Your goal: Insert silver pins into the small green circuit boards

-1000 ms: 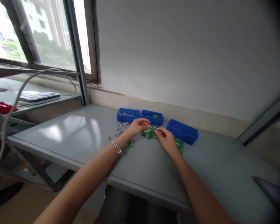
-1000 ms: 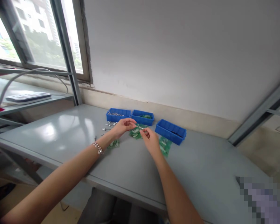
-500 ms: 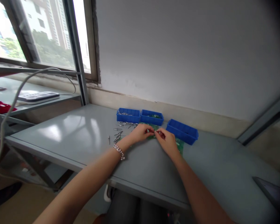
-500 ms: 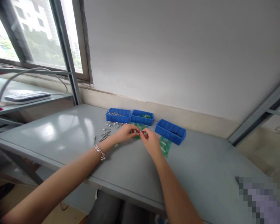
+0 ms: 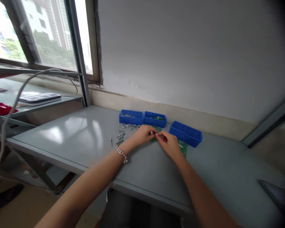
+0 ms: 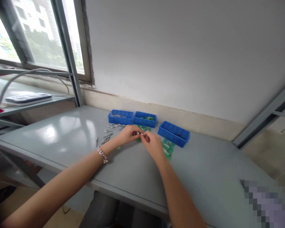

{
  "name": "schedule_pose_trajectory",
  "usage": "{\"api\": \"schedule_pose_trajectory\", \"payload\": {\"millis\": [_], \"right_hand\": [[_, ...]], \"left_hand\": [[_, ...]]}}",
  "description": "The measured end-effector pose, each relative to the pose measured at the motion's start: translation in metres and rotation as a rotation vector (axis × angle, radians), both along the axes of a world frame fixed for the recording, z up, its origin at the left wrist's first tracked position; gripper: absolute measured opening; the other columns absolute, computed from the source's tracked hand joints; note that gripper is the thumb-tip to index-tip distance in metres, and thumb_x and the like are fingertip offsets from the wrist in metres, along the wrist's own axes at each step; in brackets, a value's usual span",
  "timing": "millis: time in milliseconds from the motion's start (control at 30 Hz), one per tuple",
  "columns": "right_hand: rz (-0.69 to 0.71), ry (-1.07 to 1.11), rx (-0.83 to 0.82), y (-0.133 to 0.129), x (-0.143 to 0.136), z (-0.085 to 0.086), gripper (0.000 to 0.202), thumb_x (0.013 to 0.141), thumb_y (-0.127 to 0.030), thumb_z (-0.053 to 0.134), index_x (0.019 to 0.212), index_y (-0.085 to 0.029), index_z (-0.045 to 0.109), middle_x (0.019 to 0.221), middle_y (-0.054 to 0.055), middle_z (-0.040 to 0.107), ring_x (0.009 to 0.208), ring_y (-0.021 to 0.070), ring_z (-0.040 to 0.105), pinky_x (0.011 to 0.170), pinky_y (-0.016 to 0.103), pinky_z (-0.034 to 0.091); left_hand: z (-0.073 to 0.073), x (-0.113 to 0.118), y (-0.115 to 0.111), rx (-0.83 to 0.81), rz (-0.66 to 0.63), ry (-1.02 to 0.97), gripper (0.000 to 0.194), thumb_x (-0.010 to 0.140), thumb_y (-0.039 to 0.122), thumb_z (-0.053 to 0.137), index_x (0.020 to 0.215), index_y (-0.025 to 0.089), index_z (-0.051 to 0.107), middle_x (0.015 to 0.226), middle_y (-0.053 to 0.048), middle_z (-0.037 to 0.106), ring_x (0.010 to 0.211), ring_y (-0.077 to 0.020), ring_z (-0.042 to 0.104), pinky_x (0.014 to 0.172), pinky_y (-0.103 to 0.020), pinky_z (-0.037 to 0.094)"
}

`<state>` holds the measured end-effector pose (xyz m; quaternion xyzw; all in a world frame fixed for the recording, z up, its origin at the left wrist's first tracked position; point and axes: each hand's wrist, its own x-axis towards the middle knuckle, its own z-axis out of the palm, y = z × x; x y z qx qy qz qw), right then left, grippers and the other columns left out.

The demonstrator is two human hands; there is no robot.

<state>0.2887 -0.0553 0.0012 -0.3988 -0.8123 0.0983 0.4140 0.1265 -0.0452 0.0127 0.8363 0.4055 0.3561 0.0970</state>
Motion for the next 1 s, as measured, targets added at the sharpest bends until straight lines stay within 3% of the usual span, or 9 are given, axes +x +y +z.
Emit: {"api": "schedule_pose_trajectory", "payload": {"millis": [367,633,1000], "right_hand": [[-0.04,-0.001,-0.007,-0.0002,-0.0002,-0.0002,0.013,0.076,-0.03,0.051,0.071,-0.019,0.055,0.054,-0.003,0.044,0.05,0.0111,0.04,0.049,0.022,0.029],[0.031,0.047,0.143,0.0004,-0.0012,0.0015,0.01,0.075,-0.024,0.051,0.078,-0.018,0.058,0.055,-0.003,0.042,0.05,0.0106,0.04,0.051,0.022,0.032],[0.04,0.049,0.179,-0.0009,-0.0018,0.0019,0.009,0.075,-0.022,0.051,0.076,-0.017,0.059,0.058,-0.002,0.045,0.051,0.0107,0.041,0.05,0.022,0.032]], "left_hand": [[-0.0013,-0.0005,0.0,0.062,-0.027,0.014,0.012,0.071,0.014,0.054,0.079,0.016,0.063,0.075,-0.001,0.059,0.064,-0.0088,0.048,0.06,-0.018,0.035],[-0.0026,-0.0007,0.0008,0.091,-0.01,0.043,0.01,0.069,0.013,0.055,0.077,0.015,0.061,0.073,0.0,0.058,0.062,-0.0084,0.048,0.058,-0.017,0.035],[-0.0016,-0.0006,0.0003,0.083,-0.012,0.036,0.012,0.068,0.012,0.056,0.077,0.015,0.062,0.077,-0.001,0.058,0.065,-0.0089,0.048,0.059,-0.017,0.036]]}}
